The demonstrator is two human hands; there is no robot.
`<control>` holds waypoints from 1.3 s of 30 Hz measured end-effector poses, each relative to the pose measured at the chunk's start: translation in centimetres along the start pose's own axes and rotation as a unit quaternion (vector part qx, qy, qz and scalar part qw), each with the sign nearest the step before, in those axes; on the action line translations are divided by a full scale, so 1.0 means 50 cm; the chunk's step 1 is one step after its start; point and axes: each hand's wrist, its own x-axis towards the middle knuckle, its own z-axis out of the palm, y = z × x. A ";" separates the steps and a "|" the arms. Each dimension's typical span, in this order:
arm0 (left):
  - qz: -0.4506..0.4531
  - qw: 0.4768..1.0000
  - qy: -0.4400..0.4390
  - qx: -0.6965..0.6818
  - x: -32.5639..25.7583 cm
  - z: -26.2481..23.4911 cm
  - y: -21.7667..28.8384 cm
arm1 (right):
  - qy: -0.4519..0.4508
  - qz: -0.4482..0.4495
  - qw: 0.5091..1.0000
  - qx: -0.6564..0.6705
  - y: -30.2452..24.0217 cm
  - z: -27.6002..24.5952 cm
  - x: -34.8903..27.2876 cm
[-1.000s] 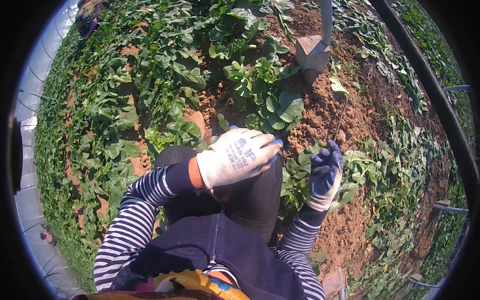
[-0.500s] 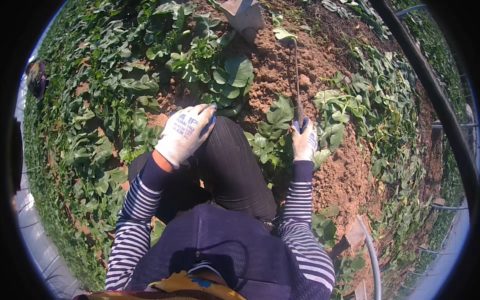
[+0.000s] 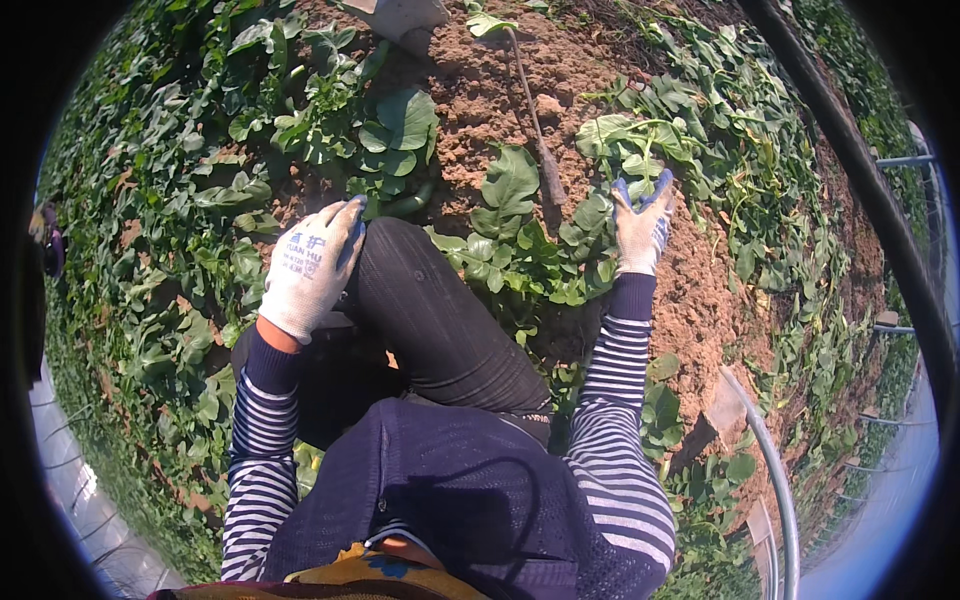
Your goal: The person kneels in a garden bed and removes weeds by hand from around leafy green plants. The person pulls weeds from the soil and discards them to the side while moving along the row.
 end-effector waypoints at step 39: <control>0.022 1.000 0.003 -0.012 0.006 0.011 0.001 | -0.271 -0.066 0.904 -0.323 -0.002 0.013 0.268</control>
